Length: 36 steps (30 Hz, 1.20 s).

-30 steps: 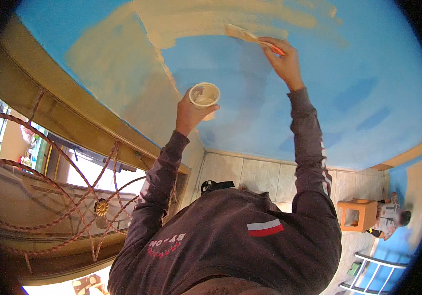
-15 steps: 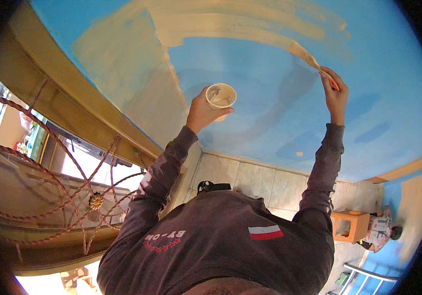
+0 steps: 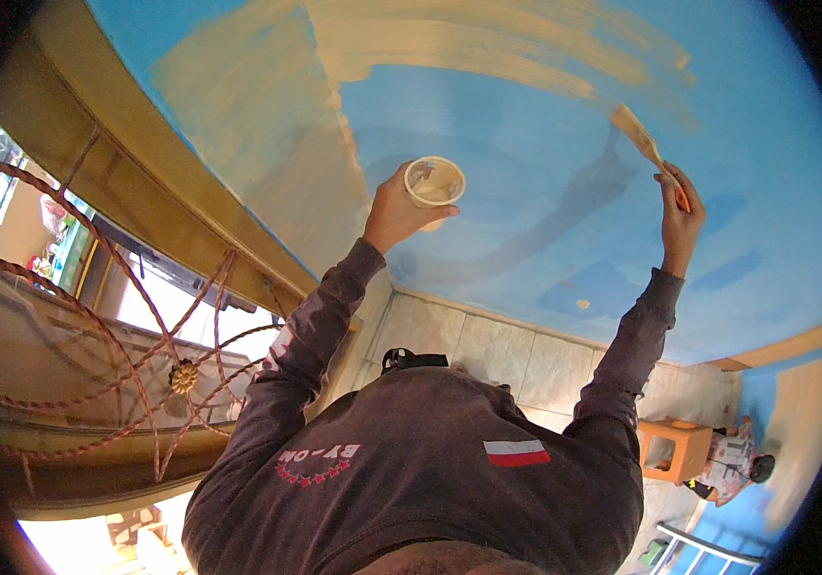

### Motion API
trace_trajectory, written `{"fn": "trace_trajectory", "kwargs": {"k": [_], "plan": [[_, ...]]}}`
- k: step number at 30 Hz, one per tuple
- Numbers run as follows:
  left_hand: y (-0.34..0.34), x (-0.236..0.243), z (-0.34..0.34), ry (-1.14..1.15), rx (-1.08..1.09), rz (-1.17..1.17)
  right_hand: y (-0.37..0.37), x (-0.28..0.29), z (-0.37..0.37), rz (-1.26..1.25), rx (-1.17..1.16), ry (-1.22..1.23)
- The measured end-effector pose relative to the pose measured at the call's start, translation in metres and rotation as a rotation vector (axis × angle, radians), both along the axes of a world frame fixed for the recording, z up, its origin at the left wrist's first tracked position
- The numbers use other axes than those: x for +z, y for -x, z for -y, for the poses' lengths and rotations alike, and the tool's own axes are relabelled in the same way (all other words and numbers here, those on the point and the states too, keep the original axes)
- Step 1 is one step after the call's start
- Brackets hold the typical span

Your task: The person paints a light blue ceiling with beige paint using a brush and a small container. They repeatedly dip the brush into the container and apply paint in broad strokes across the ceiling surface.

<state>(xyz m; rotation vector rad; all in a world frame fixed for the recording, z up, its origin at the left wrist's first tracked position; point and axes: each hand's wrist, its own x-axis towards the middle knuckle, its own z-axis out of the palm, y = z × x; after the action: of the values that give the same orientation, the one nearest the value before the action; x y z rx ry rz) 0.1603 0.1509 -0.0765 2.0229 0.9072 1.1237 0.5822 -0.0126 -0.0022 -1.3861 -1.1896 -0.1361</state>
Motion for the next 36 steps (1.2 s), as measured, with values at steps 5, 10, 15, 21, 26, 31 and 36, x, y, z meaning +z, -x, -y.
{"fn": "trace_trajectory", "kwargs": {"k": [5,10,15,21,26,31,36], "plan": [[0.003,-0.003,0.001,-0.088,0.059,-0.042,0.045,0.002,0.018,-0.15,0.02,0.015],[0.001,-0.011,-0.004,-0.083,0.054,-0.047,0.105,-0.003,0.009,-0.303,0.324,0.093],[0.001,-0.016,0.002,-0.071,0.034,-0.033,0.145,-0.008,-0.016,-0.46,0.543,0.172],[0.003,-0.017,0.009,-0.044,0.035,-0.061,0.158,-0.018,-0.03,-0.708,0.632,0.126],[0.014,-0.018,0.007,-0.07,0.026,-0.021,0.154,-0.007,-0.038,-0.805,0.611,0.041],[0.016,-0.019,0.006,-0.06,0.044,-0.03,0.133,0.011,-0.045,-0.56,0.531,-0.013],[0.012,-0.02,0.008,-0.058,0.03,-0.023,0.127,0.035,-0.055,-0.129,0.284,0.064]]}}
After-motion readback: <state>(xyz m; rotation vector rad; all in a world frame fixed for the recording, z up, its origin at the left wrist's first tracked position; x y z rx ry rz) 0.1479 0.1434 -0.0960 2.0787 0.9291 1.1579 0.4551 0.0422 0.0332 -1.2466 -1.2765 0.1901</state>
